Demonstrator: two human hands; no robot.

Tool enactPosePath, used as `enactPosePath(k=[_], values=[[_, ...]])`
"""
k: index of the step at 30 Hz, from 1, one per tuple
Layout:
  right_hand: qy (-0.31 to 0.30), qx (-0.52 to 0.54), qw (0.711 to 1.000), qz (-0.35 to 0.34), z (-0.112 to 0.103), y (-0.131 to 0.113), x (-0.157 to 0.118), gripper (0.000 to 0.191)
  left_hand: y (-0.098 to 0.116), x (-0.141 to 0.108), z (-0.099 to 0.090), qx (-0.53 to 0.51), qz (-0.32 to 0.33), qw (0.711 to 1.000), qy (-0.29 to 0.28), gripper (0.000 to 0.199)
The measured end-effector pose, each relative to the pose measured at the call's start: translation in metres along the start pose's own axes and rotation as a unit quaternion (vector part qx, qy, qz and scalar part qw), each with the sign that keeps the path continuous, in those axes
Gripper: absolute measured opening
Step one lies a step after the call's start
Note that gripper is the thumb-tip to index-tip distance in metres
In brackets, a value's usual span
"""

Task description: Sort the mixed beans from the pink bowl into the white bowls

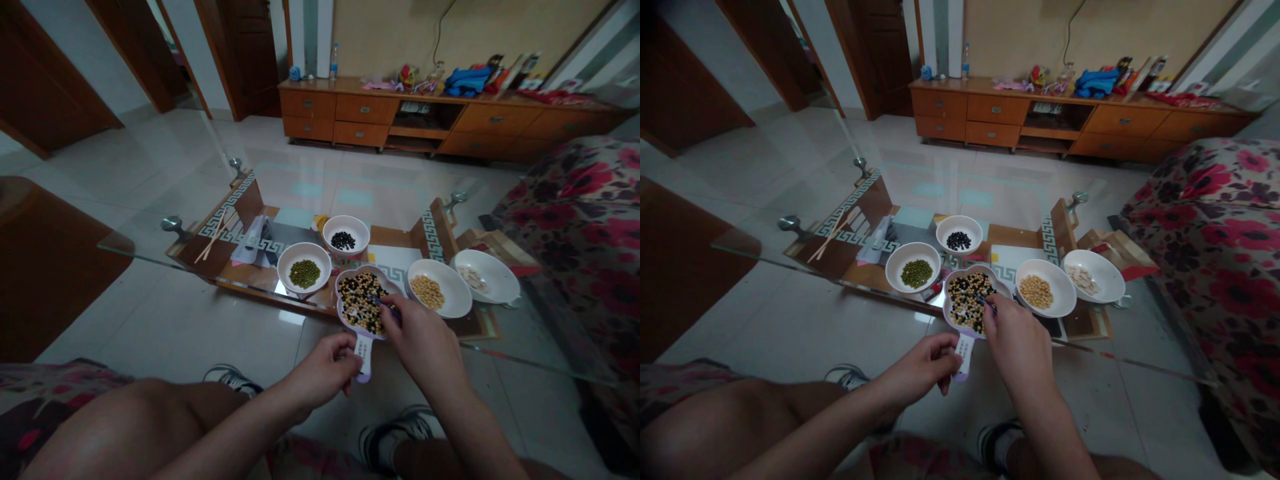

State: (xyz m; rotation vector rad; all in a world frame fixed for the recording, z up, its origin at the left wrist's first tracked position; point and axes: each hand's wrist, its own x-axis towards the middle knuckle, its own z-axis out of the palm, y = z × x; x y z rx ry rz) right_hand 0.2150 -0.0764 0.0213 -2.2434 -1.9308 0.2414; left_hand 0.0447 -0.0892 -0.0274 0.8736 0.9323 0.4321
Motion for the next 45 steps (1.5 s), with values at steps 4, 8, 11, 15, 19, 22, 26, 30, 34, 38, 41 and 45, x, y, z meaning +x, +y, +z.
enactPosePath(k=[4,8,11,15,19,22,26,30,34,38,41,45], values=[[-0.005,0.002,1.000,-0.002,0.001,-0.002,0.000,0.027,-0.001,0.000,0.000,-0.007,-0.011,1.000,0.007,0.018],[0.006,0.000,1.000,-0.013,0.004,-0.002,0.001,0.027,-0.002,0.000,0.000,-0.005,-0.019,1.000,-0.001,0.015],[0.020,0.006,0.999,-0.029,0.007,0.000,0.001,0.028,-0.002,-0.001,0.001,-0.004,-0.024,1.000,-0.008,0.016],[0.015,0.007,1.000,-0.025,0.012,0.000,0.003,0.028,-0.002,-0.003,0.001,-0.003,-0.025,1.000,-0.012,0.015],[-0.005,0.004,1.000,-0.009,0.013,-0.002,0.004,0.025,-0.003,-0.002,0.001,-0.008,-0.026,0.999,-0.021,0.016],[-0.003,0.006,1.000,-0.010,0.013,-0.004,0.004,0.024,-0.003,-0.001,0.001,-0.006,-0.025,0.999,-0.020,0.016],[-0.006,0.001,1.000,-0.009,0.012,-0.005,0.004,0.024,-0.003,-0.001,0.002,-0.007,-0.028,0.999,-0.014,0.014],[-0.019,0.004,1.000,-0.005,0.011,-0.004,0.005,0.025,-0.003,-0.001,0.001,-0.006,-0.029,0.999,-0.018,0.014],[-0.030,0.005,1.000,-0.001,0.009,-0.004,0.005,0.024,-0.001,-0.002,0.001,-0.004,-0.030,0.999,-0.016,0.015],[-0.027,-0.007,1.000,0.000,0.009,-0.004,0.004,0.025,0.000,-0.002,0.001,-0.003,-0.030,0.999,-0.015,0.013],[-0.019,-0.003,1.000,-0.004,0.009,-0.004,0.004,0.025,-0.001,-0.002,0.002,-0.004,-0.029,0.999,-0.019,0.011],[0.003,0.026,0.999,-0.021,0.008,-0.004,0.004,0.028,-0.001,-0.003,0.002,0.001,-0.035,0.999,-0.015,0.011]])
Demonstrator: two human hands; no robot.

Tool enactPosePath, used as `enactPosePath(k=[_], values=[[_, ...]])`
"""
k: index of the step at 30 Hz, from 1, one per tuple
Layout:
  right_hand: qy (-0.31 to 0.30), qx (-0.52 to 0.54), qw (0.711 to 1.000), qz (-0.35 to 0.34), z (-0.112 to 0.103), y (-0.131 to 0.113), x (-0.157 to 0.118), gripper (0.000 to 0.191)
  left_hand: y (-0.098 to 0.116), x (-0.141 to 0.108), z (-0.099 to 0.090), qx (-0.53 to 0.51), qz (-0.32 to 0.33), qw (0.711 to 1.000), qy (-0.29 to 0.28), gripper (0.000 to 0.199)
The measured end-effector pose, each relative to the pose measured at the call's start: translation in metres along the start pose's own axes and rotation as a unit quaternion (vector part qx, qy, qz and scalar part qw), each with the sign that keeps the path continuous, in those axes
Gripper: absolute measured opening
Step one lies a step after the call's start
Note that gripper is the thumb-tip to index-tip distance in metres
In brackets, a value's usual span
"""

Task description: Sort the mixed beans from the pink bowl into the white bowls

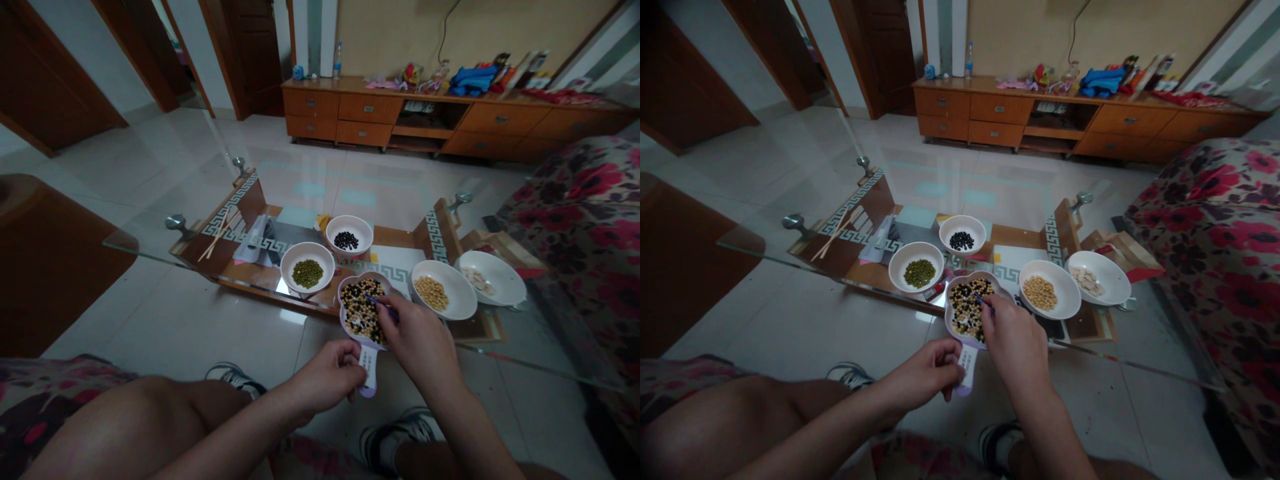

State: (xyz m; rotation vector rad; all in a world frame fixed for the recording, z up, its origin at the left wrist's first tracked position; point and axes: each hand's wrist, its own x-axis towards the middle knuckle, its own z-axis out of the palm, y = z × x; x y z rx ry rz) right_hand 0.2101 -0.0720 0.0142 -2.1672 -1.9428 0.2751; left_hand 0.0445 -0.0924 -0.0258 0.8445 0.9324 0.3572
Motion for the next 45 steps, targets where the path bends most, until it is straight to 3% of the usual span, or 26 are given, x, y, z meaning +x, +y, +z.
enactPosePath(k=[5,9,13,17,21,28,34,45], values=[[0.056,0.069,0.996,-0.019,-0.002,-0.007,-0.001,0.029,-0.001,0.001,0.000,-0.004,0.006,1.000,-0.004,0.010],[0.108,0.146,0.981,-0.074,0.001,-0.024,0.000,0.028,-0.002,0.001,0.000,-0.002,0.009,1.000,-0.002,0.010],[0.115,0.184,0.969,-0.115,0.005,-0.042,0.002,0.028,-0.003,0.001,0.000,0.014,0.014,1.000,0.004,0.015],[0.117,0.176,0.971,-0.111,0.004,-0.047,0.004,0.029,-0.006,0.002,0.000,0.019,0.015,1.000,0.005,0.015],[0.127,0.163,0.975,-0.087,-0.002,-0.037,0.002,0.030,-0.004,0.002,0.001,0.003,0.016,1.000,0.003,0.010],[0.105,0.097,0.990,0.004,-0.012,-0.012,0.000,0.029,-0.001,0.001,0.002,0.000,0.003,1.000,0.006,0.017],[0.057,0.033,0.997,0.041,-0.011,-0.005,-0.001,0.027,-0.002,0.003,0.002,-0.002,0.003,1.000,-0.001,0.018],[0.019,-0.009,1.000,0.014,-0.001,-0.002,-0.002,0.028,-0.002,0.001,0.002,-0.002,0.002,1.000,0.006,0.018]])
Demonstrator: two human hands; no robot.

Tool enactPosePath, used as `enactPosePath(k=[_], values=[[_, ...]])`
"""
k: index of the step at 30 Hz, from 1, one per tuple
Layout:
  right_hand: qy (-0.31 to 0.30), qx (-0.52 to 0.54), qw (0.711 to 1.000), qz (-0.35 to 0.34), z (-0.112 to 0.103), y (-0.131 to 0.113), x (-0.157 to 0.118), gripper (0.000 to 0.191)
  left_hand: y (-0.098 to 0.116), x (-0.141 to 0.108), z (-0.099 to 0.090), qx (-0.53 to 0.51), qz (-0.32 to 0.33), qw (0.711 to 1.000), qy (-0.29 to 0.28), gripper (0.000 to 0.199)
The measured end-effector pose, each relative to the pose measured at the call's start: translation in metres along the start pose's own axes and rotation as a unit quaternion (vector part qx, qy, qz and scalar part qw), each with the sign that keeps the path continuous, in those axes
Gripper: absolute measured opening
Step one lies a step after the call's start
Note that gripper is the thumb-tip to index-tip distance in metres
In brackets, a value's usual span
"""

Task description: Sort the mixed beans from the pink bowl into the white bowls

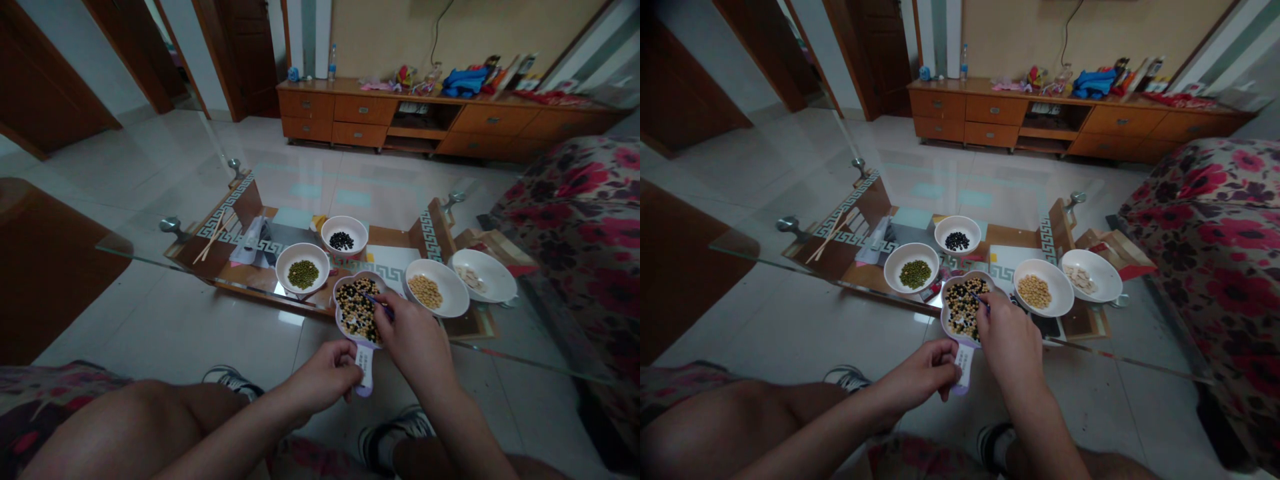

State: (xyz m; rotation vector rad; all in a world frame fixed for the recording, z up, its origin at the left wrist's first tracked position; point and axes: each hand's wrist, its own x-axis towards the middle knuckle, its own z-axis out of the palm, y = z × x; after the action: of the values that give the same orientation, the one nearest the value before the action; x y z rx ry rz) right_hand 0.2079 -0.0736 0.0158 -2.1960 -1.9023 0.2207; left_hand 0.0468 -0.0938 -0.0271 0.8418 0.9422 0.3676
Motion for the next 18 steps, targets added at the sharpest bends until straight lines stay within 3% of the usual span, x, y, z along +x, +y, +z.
enactPosePath(k=[18], values=[[-0.019,-0.034,0.999,-0.020,0.0052,-0.0089,0.0016,0.026,0.0023,-0.0022,0.0008,-0.003,0.001,1.000,0.000,0.017]])
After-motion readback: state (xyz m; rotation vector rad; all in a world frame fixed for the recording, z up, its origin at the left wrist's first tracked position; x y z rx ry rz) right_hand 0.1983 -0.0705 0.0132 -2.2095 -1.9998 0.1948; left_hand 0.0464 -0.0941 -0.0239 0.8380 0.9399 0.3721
